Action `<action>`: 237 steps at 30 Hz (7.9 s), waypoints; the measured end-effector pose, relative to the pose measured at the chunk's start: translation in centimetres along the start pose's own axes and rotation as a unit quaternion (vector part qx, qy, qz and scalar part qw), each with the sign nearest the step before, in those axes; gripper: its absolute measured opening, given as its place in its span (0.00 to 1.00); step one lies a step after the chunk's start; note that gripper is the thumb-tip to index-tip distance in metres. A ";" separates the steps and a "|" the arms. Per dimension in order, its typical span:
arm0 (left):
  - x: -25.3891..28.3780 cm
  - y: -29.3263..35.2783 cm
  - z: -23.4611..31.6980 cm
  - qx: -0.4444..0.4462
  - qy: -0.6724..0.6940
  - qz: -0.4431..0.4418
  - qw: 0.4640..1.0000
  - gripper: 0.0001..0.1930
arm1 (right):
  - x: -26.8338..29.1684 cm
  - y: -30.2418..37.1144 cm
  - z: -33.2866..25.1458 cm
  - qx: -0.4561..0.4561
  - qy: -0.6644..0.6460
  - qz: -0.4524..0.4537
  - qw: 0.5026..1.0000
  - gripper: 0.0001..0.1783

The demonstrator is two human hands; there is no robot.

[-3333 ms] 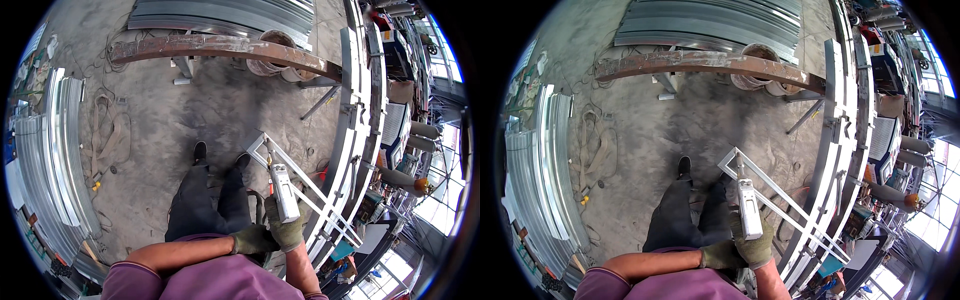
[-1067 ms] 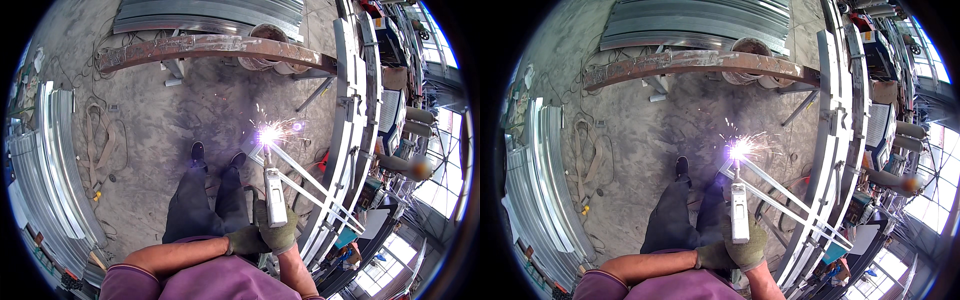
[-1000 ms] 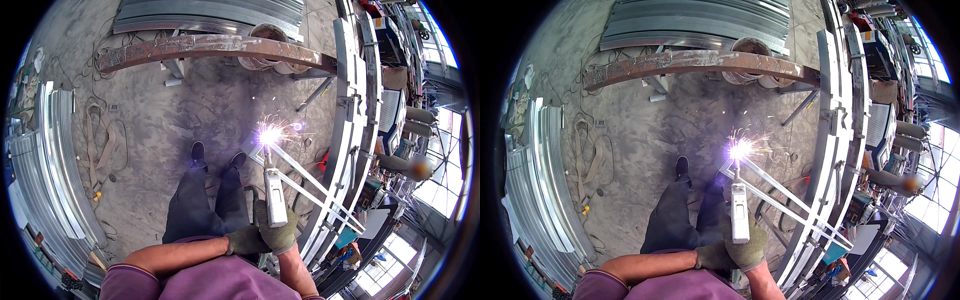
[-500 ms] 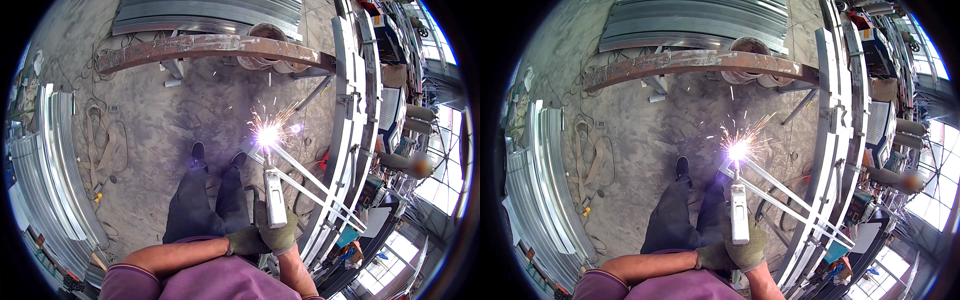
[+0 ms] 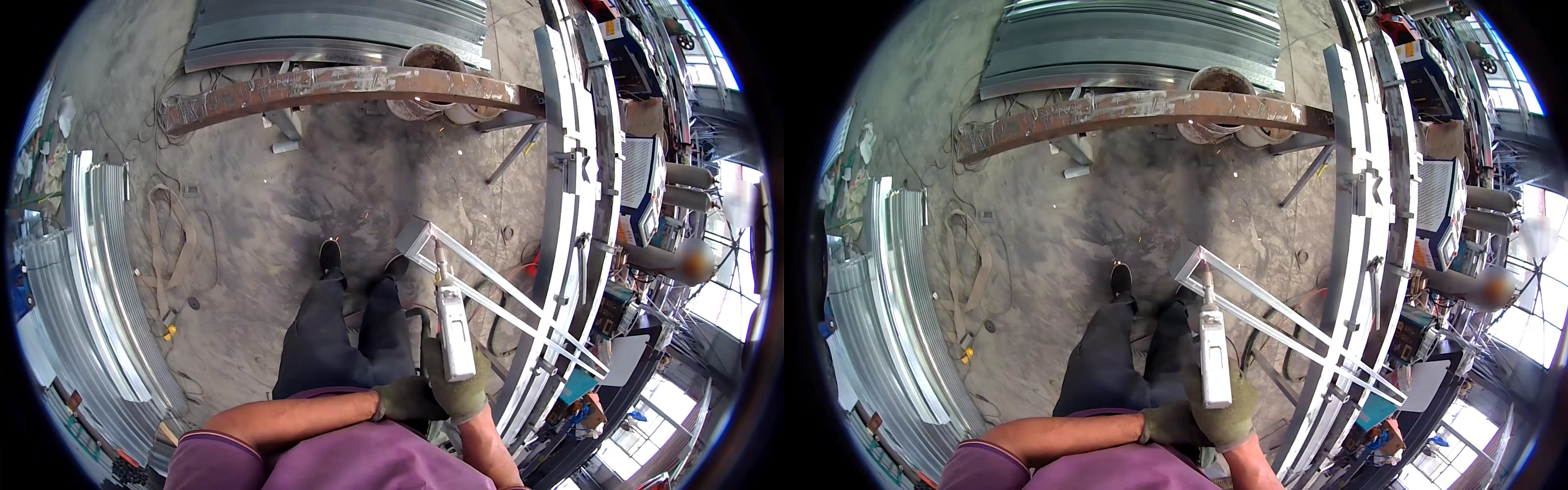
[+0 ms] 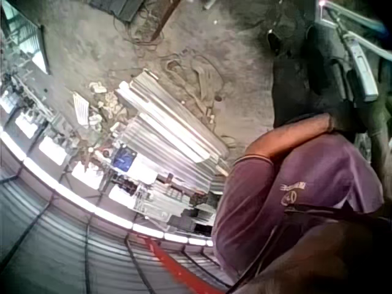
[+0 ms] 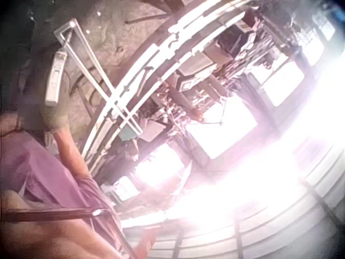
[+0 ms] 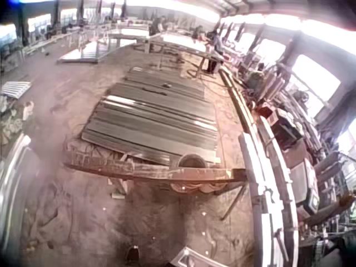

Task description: The person welds metal frame components using a handheld welding torch, producing bright sparks. They position and reposition rectangular metal pieces on a workbench, then weld joints to assemble the structure.

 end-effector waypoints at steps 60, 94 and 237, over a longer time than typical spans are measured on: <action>17.3 14.7 7.8 0.466 -0.091 -0.268 0.838 0.26 | -6.4 3.0 -9.3 -0.528 -0.469 0.346 0.617 0.24; 19.2 15.4 7.2 0.465 -0.100 -0.278 0.835 0.22 | -6.9 2.2 -10.1 -0.543 -0.423 0.362 0.628 0.22; 19.4 15.4 8.1 0.457 -0.187 -0.299 0.817 0.26 | -5.3 3.3 -12.5 -0.538 -0.356 0.360 0.674 0.15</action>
Point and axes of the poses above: each hand's wrist, its own y-axis away from the middle knuckle, its own x-axis out of the back of the hand, z = x × y, the point moved 10 cm from there along -y, towards the middle knuckle, and after that the axes turned 7 degrees about z, right-handed, at the moved point
